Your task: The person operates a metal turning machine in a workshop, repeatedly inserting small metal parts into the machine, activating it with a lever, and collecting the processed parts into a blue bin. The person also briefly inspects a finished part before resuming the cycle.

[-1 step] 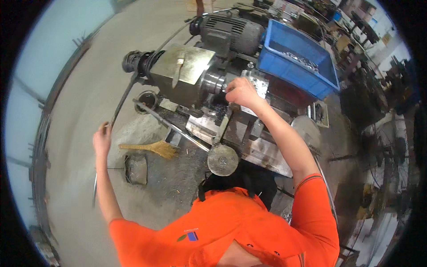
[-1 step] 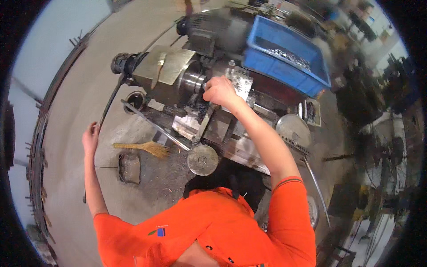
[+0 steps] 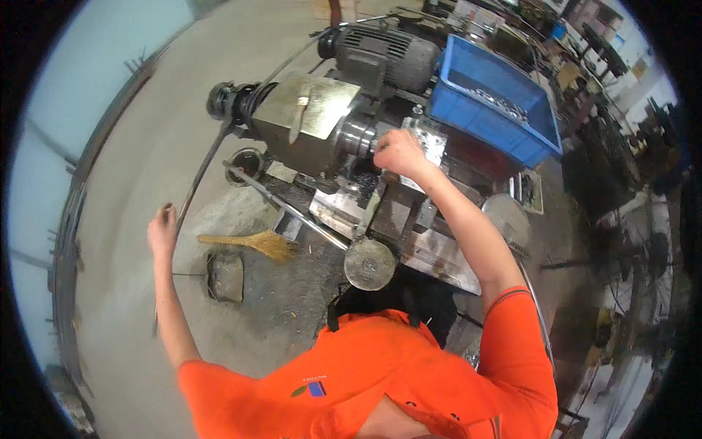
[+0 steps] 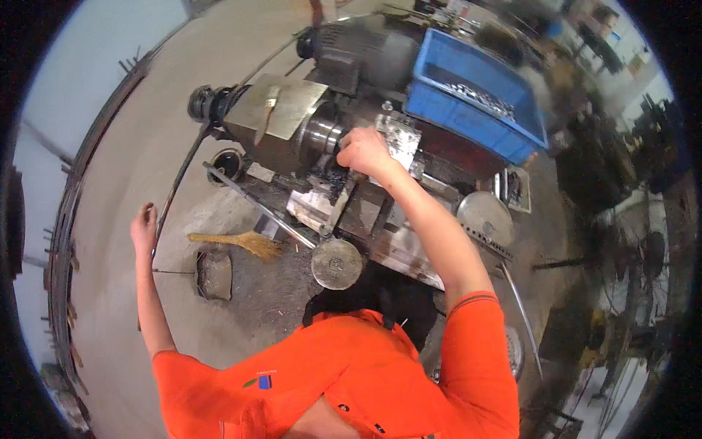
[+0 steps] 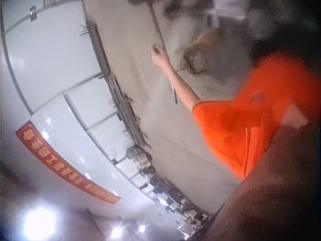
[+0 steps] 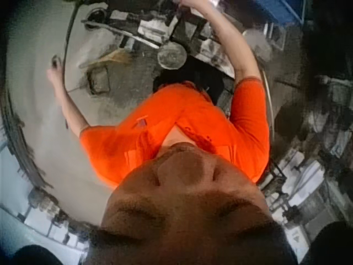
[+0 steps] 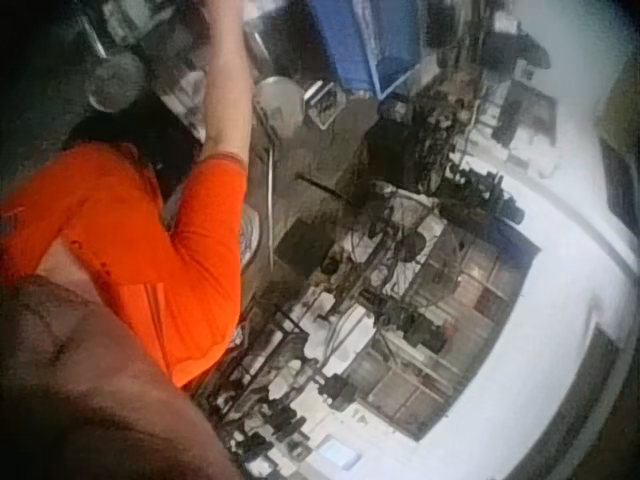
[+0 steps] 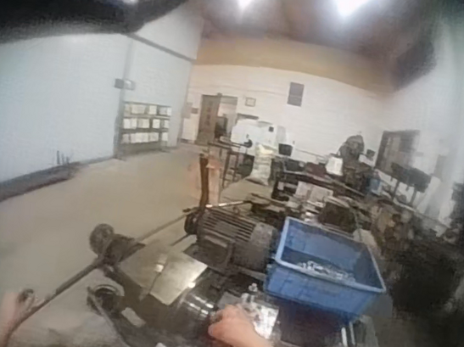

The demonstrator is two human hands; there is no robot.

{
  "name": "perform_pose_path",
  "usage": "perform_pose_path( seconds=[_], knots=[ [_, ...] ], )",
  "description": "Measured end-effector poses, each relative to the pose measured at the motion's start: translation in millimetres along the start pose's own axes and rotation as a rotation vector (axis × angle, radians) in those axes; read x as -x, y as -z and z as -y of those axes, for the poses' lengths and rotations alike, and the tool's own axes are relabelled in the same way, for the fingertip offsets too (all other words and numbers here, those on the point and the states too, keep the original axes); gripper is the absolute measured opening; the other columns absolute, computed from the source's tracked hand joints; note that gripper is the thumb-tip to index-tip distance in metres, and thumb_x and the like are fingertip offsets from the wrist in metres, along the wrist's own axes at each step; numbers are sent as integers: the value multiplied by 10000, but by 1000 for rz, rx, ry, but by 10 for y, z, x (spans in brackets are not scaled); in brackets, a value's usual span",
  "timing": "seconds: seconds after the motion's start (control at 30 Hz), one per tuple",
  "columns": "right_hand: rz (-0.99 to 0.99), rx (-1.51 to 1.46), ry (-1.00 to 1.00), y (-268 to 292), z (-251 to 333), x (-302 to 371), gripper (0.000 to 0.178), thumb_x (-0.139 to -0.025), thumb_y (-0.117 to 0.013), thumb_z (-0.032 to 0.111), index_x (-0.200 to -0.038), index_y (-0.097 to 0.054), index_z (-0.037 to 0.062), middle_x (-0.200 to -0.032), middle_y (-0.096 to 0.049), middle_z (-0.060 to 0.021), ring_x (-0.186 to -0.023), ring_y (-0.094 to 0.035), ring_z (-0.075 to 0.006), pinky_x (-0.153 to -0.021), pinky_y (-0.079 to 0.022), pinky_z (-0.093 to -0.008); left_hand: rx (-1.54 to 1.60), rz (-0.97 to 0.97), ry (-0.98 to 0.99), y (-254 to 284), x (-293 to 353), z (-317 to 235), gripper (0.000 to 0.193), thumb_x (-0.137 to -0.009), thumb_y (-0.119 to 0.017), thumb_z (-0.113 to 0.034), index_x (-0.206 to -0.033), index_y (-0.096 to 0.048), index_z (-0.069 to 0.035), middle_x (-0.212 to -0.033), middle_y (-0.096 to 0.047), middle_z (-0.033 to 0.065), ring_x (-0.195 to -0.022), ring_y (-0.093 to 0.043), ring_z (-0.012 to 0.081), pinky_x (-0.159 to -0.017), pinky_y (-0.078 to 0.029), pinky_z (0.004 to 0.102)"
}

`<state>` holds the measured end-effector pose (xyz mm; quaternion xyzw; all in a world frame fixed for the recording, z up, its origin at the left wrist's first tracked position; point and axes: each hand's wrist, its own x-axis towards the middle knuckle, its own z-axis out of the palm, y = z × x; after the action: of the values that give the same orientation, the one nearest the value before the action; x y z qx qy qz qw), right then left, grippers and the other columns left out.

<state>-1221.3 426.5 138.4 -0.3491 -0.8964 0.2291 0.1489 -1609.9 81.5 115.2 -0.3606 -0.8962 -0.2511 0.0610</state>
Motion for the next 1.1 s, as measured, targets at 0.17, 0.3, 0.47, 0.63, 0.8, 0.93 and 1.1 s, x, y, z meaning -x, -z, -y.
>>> perform_pose_path(
  seconds=[0.17, 0.3, 0.47, 0.63, 0.8, 0.93, 1.1],
  knots=[
    [42, 56, -88, -158, 55, -111, 193, -536, -579, 182, -659, -667, 62, -660, -614, -161, -678, -605, -323, -662, -488, -346, -124, 181, 418, -202, 452, 914, 608, -874, -260, -538, -829, -647, -72, -709, -606, 188, -728, -590, 351, -689, -441, 415],
    [-3, 71, -38, -169, 45, -117, 205, -527, -568, 180, -662, -672, 66, -652, -610, -165, -661, -602, -320, -646, -489, -353, -186, 105, 389, -374, 369, 1040, 658, -864, -202, -571, -762, -663, -114, -730, -610, 182, -754, -582, 349, -717, -431, 422],
    [-20, 98, -32, -186, 47, -137, 220, -541, -540, 179, -678, -679, 78, -684, -615, -174, -674, -601, -342, -672, -492, -363, -273, 37, 310, -300, 130, 1155, 636, -869, -219, -529, -685, -663, -113, -780, -617, 181, -790, -584, 344, -739, -430, 425],
    [-1, 81, -37, -168, 86, -140, 225, -531, -546, 169, -687, -682, 80, -716, -615, -187, -711, -601, -350, -705, -490, -372, -273, 49, 398, -350, 79, 1224, 592, -864, -244, -490, -684, -659, -108, -775, -619, 177, -776, -588, 343, -731, -435, 426],
    [13, 47, -33, -169, 49, -144, 227, -528, -553, 165, -693, -683, 80, -732, -615, -192, -733, -603, -350, -716, -491, -371, -235, 81, 418, -411, 273, 1032, 585, -861, -253, -489, -675, -655, -108, -726, -625, 153, -748, -596, 336, -723, -437, 420],
    [20, 37, -12, -175, 29, -160, 229, -527, -557, 167, -697, -684, 81, -738, -617, -193, -736, -605, -351, -720, -492, -370, -181, 33, 446, -367, 400, 848, 595, -844, -268, -502, -615, -635, -94, -698, -621, 143, -742, -600, 328, -727, -431, 410],
    [2, 24, -25, -185, 70, -161, 236, -522, -558, 170, -703, -684, 84, -735, -615, -197, -731, -604, -358, -719, -492, -375, -96, 105, 516, -211, 523, 664, 601, -832, -282, -508, -652, -642, -61, -740, -620, 176, -789, -594, 351, -750, -423, 420]
  ],
)
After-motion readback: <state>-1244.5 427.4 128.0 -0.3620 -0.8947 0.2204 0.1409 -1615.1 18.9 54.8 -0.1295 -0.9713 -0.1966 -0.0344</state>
